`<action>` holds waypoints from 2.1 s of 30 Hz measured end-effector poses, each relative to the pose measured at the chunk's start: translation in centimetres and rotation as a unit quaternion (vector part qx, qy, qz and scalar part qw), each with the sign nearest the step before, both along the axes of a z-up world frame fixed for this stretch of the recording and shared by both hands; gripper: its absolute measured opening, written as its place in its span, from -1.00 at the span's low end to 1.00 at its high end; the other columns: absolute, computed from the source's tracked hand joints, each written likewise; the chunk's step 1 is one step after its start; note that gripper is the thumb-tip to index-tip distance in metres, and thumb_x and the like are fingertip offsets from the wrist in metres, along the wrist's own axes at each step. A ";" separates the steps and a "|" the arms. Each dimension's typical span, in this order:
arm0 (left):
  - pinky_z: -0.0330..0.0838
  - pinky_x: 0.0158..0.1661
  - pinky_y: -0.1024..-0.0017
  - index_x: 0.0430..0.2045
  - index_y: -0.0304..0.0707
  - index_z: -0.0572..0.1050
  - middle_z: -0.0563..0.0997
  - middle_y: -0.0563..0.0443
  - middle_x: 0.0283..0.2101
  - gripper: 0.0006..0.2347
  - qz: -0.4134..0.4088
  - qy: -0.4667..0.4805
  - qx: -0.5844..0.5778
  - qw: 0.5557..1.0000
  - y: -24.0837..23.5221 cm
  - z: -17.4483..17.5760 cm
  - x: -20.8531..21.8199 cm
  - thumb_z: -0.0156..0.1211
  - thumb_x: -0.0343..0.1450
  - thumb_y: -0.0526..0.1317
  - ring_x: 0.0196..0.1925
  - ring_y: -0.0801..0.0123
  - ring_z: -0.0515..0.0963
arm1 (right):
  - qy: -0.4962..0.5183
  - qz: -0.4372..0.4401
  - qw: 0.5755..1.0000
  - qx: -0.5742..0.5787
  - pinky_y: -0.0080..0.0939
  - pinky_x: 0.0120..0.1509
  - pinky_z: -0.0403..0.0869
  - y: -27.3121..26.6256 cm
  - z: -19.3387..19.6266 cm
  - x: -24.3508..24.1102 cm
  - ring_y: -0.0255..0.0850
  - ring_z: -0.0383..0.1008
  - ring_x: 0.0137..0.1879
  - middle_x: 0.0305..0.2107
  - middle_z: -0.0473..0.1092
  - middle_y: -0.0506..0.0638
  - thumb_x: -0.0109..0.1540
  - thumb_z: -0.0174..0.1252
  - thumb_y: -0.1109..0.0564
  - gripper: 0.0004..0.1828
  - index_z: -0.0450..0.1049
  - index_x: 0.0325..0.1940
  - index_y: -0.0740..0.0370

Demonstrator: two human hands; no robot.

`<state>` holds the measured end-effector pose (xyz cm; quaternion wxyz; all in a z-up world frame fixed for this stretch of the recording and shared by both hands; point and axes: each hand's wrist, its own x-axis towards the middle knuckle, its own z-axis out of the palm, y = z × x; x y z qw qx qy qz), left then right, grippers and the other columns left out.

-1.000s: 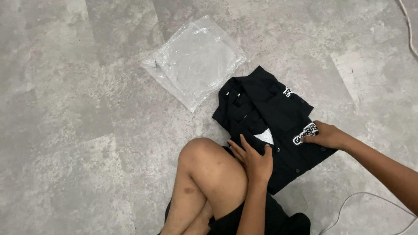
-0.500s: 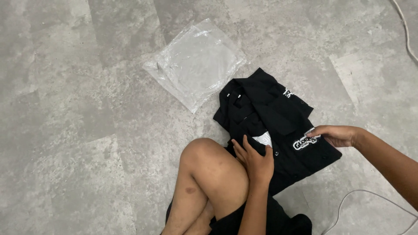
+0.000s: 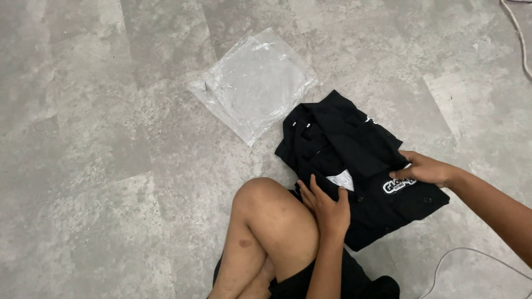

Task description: Folding a black shirt and placing it inside a clear plastic bag for packaging.

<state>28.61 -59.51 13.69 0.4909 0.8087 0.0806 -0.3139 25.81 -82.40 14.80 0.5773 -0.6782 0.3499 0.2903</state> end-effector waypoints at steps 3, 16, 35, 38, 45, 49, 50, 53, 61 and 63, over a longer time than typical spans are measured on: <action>-0.40 0.28 0.11 0.24 -0.06 -0.21 -0.37 -0.08 0.35 -0.36 0.043 0.048 -0.020 0.998 -0.1 0.0 0.4 0.00 0.33 -0.09 0.39 0.14 -0.36 | -0.010 0.034 0.999 -0.014 -0.13 0.16 0.41 0.3 2.7 0.6 -0.05 0.44 0.09 0.02 0.43 0.06 0.04 0.11 0.32 -0.47 0.37 0.12 0.25; 0.29 0.03 0.27 0.23 0.05 -0.01 0.23 -0.10 0.25 -0.40 0.194 0.248 -0.324 0.892 0.9 -2.5 0.8 -0.21 0.27 0.13 0.25 0.19 0.28 | -0.025 -0.150 0.987 -0.046 0.10 0.06 0.31 -0.1 9.5 1.2 0.22 0.36 0.00 -0.06 0.37 0.35 0.00 -0.01 0.51 -0.38 0.26 0.18 0.42; 0.19 0.16 0.42 0.07 -0.10 0.31 0.40 0.01 0.13 -0.38 0.185 0.426 -0.397 0.792 1.0 -0.1 1.5 0.09 0.13 0.12 0.15 0.35 0.36 | -0.114 -0.156 0.976 0.103 0.25 -0.14 0.41 -4.9 2.3 -2.2 0.37 0.43 -0.22 -0.30 0.41 0.54 0.02 0.00 0.46 -0.62 0.36 -0.07 0.67; 0.34 0.03 0.47 -0.05 -0.20 0.42 0.52 -0.04 -0.02 -0.53 0.258 0.344 -0.413 0.803 1.5 0.2 1.5 0.16 0.16 -0.07 -0.01 0.31 0.48 | -0.081 -0.153 0.983 0.055 0.21 -0.14 0.38 -2.2 5.7 0.2 0.32 0.39 -0.18 -0.26 0.39 0.50 0.03 0.01 0.42 -0.57 0.32 0.00 0.58; 0.35 0.08 0.50 0.01 -0.15 0.35 0.50 0.00 0.03 -0.55 0.166 0.098 -0.346 0.918 4.5 3.9 1.8 0.13 0.21 -0.13 0.09 0.34 0.47 | -0.001 -0.102 0.993 -0.064 0.16 -0.02 0.35 2.0 9.9 3.2 0.27 0.39 -0.07 -0.18 0.41 0.44 0.04 0.08 0.37 -0.55 0.35 0.02 0.54; 0.38 0.02 0.51 -0.06 -0.19 0.40 0.54 -0.01 -0.05 -0.57 0.153 -0.006 -0.337 0.929 9.2 7.9 4.6 0.14 0.19 -0.09 0.03 0.35 0.51 | -0.077 -0.085 0.993 -0.041 0.13 0.00 0.32 3.3 9.5 5.9 0.25 0.36 -0.06 -0.16 0.37 0.41 0.04 0.02 0.38 -0.53 0.29 0.05 0.51; 0.38 -0.01 0.52 -0.04 -0.18 0.38 0.55 0.00 -0.07 -0.56 0.142 -0.009 -0.323 0.936 11.1 9.7 5.3 0.11 0.19 -0.08 0.01 0.36 0.51 | -0.123 -0.080 0.989 -0.010 0.07 -0.04 0.32 3.7 8.8 6.9 0.19 0.35 -0.08 -0.17 0.35 0.34 0.06 0.00 0.30 -0.54 0.27 0.07 0.44; 0.38 -0.06 0.54 -0.07 -0.19 0.39 0.56 0.01 -0.12 -0.59 0.170 -0.101 -0.311 0.930 16.6 10.9 7.6 0.10 0.21 -0.10 -0.05 0.41 0.51 | -0.198 -0.054 0.977 0.055 -0.05 -0.12 0.34 6.7 6.4 11.2 0.06 0.37 -0.13 -0.21 0.36 0.20 0.08 0.02 0.13 -0.54 0.28 0.05 0.33; 0.22 0.13 0.26 0.04 -0.21 0.34 0.47 -0.11 0.03 -0.62 0.316 -0.240 -0.166 0.903 34.2 7.8 6.8 0.12 0.32 -0.19 0.15 0.25 0.37 | -0.267 0.061 0.952 0.138 -0.05 -0.23 0.47 31.1 3.3 19.1 -0.06 0.46 -0.28 -0.37 0.40 0.14 -0.04 0.27 0.24 -0.51 0.38 -0.03 0.31; 0.16 0.16 0.21 0.10 -0.22 0.27 0.38 -0.16 0.11 -0.57 0.374 -0.180 -0.088 0.906 37.6 6.7 5.7 0.08 0.34 -0.15 0.21 0.16 0.28 | -0.229 0.137 0.955 0.129 -0.06 -0.24 0.46 36.0 1.5 20.1 -0.07 0.47 -0.29 -0.39 0.40 0.14 -0.03 0.28 0.20 -0.48 0.38 0.00 0.29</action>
